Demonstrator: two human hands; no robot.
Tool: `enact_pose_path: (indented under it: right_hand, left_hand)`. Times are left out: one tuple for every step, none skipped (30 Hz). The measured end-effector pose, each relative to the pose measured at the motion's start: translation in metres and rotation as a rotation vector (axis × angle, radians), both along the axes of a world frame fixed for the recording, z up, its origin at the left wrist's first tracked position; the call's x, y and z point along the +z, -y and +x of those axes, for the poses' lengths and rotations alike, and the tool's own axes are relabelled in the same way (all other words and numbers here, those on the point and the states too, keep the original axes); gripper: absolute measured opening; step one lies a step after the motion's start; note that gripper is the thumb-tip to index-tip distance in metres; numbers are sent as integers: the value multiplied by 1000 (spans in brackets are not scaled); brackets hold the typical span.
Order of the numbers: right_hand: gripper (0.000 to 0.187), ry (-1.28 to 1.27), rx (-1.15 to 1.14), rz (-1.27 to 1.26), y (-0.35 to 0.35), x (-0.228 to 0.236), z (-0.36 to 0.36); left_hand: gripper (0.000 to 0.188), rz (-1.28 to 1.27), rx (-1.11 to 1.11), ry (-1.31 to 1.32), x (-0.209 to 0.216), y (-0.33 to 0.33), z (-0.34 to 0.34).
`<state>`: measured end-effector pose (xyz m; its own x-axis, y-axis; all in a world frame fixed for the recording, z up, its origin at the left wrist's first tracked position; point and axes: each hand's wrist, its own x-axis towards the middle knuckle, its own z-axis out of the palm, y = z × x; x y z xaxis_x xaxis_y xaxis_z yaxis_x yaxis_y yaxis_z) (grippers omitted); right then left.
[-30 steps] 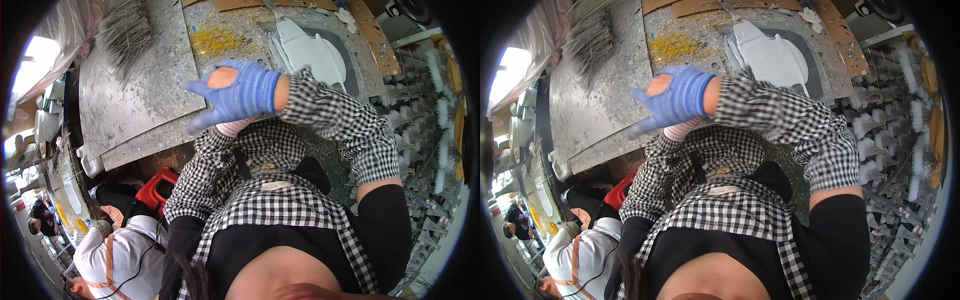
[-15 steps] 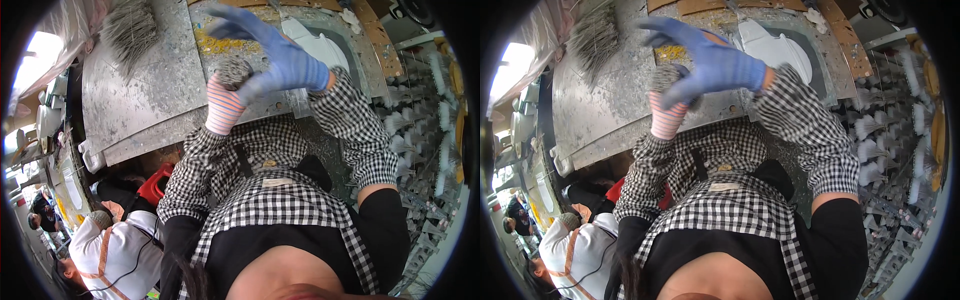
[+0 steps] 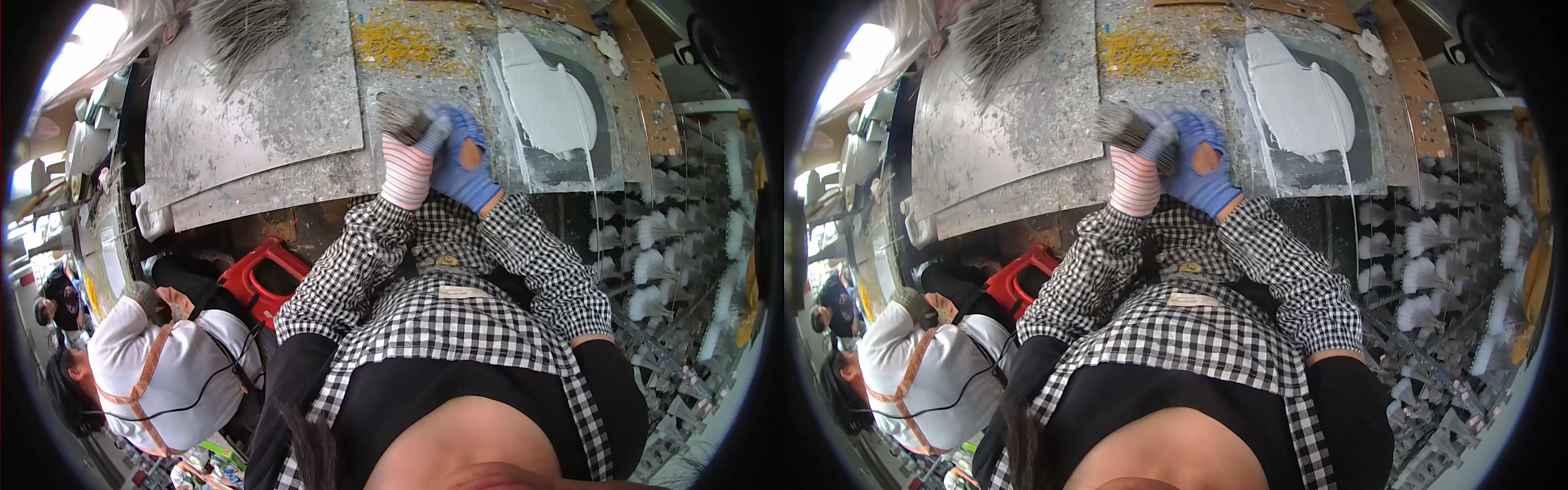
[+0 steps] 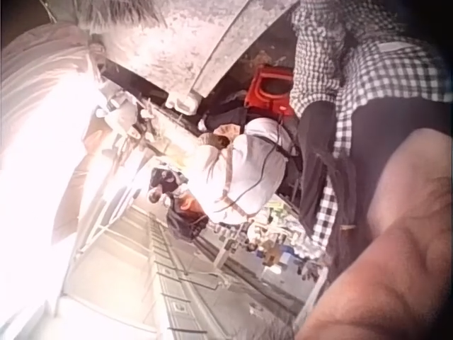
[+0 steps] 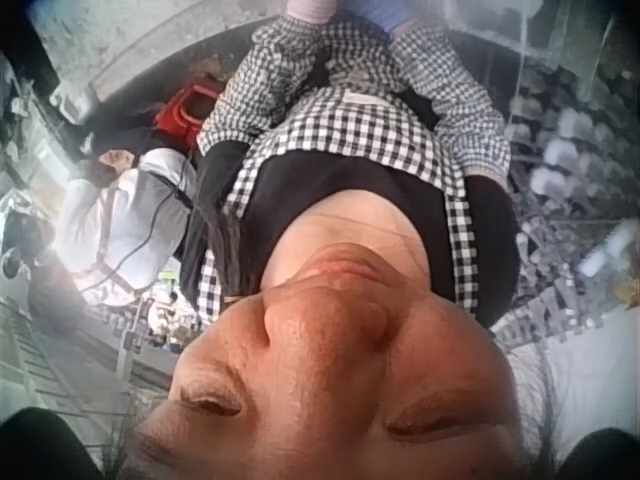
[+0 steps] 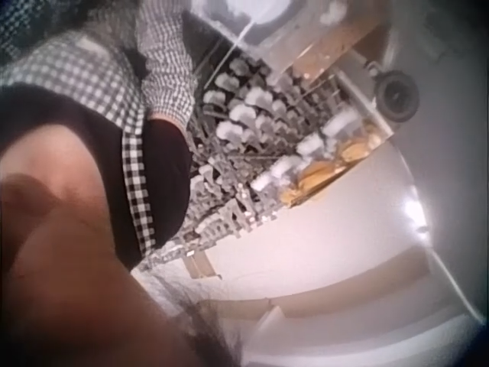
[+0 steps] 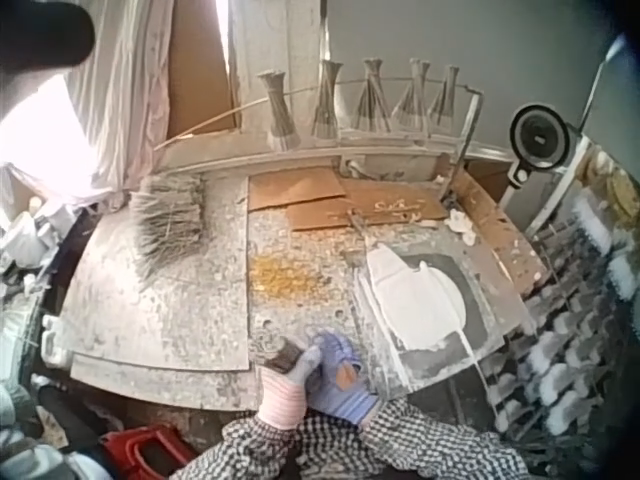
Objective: The person is assembling large bundles of bristles and applying rubber bands as part of a brush manufacturing process.
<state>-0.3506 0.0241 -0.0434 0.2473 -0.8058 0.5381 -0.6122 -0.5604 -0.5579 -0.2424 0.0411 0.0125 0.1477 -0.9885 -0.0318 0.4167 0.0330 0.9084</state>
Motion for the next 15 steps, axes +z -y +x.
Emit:
enact_pose_path:
  right_hand:
    - [77,192,35,114,-5,2,-1]
    - [77,192,42,117,-14,3,-2]
    - [76,232,122,271,-20,9,-1]
    - [75,270,185,434,-27,10,-3]
    - [73,403,256,443,-32,-1,-3]
    - [73,404,254,445,-46,8,-7]
    - [73,449,299,530,-67,29,-15]
    - [73,493,333,610,-76,47,-25]
    - [73,-77,465,287,-69,59,-30]
    - [73,-79,449,290,-74,58,-37]
    - [73,152,502,634,-85,57,-40]
    - [74,393,553,978,-97,56,-41]
    - [74,584,602,938,-105,50,-31]
    - [74,585,596,940,-104,47,-29]
    - [75,457,707,1104,-102,45,-28]
  left_hand:
    - [13,58,-103,-189,6,-1,5]
    - [13,60,-95,-188,11,-6,7]
    - [13,-30,-126,-186,20,-12,9]
    - [14,-109,-172,-189,31,-21,8]
    - [24,7,-152,-167,44,-35,5]
    - [52,-1,-275,-19,33,-46,20]
    - [69,-107,-408,84,48,-53,30]
    - [86,-219,-552,182,61,-53,38]
    - [119,-645,-519,496,38,-43,55]
    - [119,-649,-532,487,22,-45,61]
    - [120,-379,-593,205,11,-50,67]
    - [121,-100,-630,-70,7,-55,69]
    - [137,144,-614,-364,35,-51,55]
    - [137,147,-618,-367,46,-49,53]
    - [136,79,-710,-480,53,-47,53]
